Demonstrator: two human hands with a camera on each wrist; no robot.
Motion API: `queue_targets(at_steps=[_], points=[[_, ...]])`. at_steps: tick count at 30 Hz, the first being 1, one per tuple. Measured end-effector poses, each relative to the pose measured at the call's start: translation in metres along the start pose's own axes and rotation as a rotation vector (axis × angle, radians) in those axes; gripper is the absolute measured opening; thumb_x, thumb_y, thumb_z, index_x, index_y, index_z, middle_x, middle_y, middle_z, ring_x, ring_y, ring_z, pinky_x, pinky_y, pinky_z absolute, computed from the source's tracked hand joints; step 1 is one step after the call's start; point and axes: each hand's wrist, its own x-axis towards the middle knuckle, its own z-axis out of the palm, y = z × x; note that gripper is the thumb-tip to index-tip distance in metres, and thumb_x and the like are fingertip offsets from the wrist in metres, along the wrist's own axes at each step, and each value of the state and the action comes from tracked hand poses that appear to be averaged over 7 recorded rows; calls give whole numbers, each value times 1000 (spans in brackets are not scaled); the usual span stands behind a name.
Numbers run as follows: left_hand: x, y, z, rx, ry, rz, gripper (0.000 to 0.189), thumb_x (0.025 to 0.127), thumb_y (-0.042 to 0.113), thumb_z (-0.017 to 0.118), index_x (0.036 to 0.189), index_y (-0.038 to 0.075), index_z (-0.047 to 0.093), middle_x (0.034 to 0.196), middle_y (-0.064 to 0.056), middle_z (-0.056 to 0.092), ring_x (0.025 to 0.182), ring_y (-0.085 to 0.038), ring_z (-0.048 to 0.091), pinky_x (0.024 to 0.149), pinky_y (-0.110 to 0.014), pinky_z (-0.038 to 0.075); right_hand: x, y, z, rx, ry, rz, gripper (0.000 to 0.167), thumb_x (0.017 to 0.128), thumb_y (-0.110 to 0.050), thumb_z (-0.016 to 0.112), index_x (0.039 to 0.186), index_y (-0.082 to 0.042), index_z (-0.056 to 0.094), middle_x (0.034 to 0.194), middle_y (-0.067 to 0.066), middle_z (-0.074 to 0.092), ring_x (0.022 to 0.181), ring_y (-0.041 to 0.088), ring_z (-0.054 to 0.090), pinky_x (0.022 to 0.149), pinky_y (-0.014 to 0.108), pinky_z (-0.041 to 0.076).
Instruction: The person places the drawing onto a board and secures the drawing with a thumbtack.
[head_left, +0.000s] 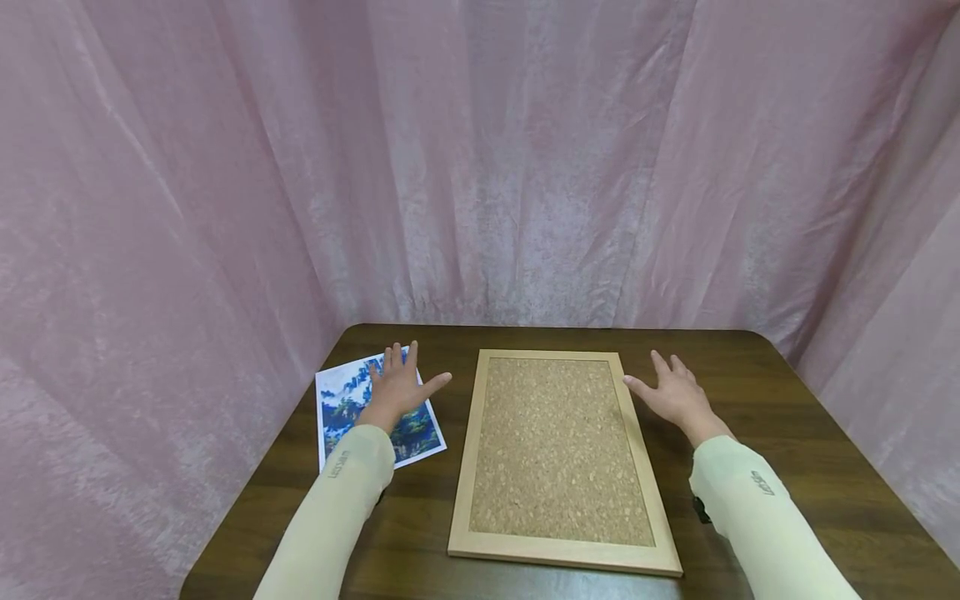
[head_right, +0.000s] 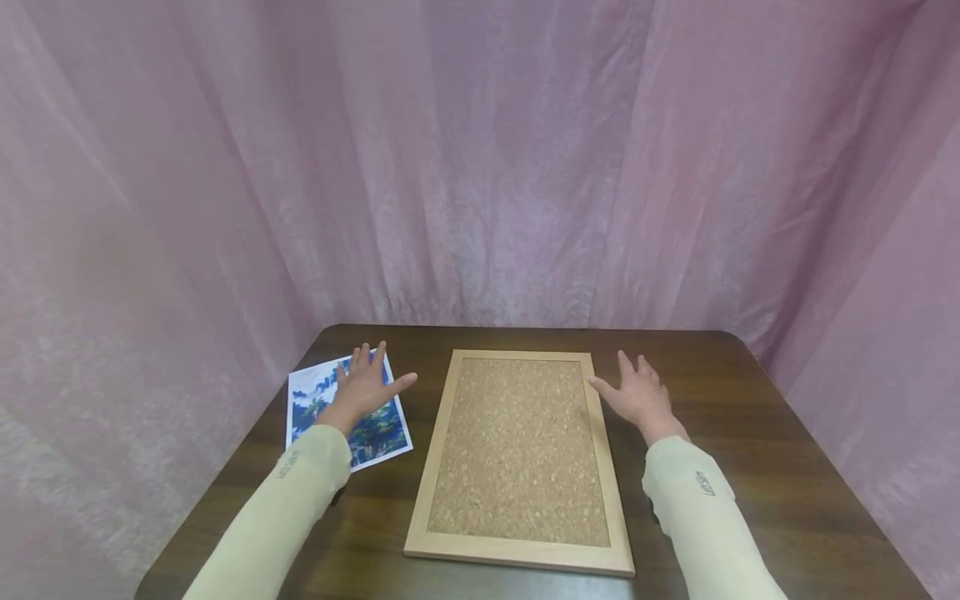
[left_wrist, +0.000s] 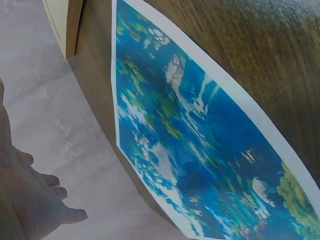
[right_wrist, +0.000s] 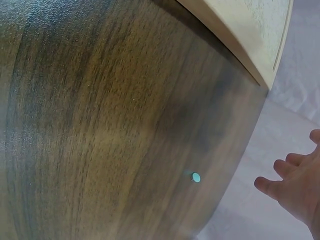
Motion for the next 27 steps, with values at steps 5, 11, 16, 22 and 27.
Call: queue_targets(at_steps=[5,11,16,22,27], points=[[0,-13,-2,-53,-13,-46,110,87,80,43,160,12,-1,163,-25,-6,149,-43,-10,110,-70,-3,-2,2,-3,40,-1,2,102,95,-72,35,157,4,3,155,41,0,138,63,3,104,77,13],[1,-27,-4,-115,-13,-104,111,85,84,39,160,12,-1,163,-25,-5,148,-45,-6,110,-71,-2,-4,7,-7,82,10,-10,98,99,-66,36,155,8,6,153,44,5,135,67,8,104,76,15],[-1,-35,-9,-180,-12,-129,111,86,82,40,160,12,-2,163,-26,-3,148,-47,-2,111,-70,3,-4,13,-9,99,19,1,98,99,-67,34,155,8,6,152,43,8,135,66,12,105,74,17],[-5,-45,-13,-247,-15,-161,106,90,76,42,160,10,-2,162,-27,0,147,-49,1,111,-70,5,-3,21,-9,129,30,9,97,99,-66,34,154,10,8,152,43,10,137,63,13,107,72,17],[-8,-53,-14,-291,7,-188,109,88,79,42,160,9,-1,163,-26,3,147,-48,5,111,-68,11,-4,23,-12,153,43,21,97,99,-65,35,153,11,10,152,43,12,138,61,13,107,71,17]])
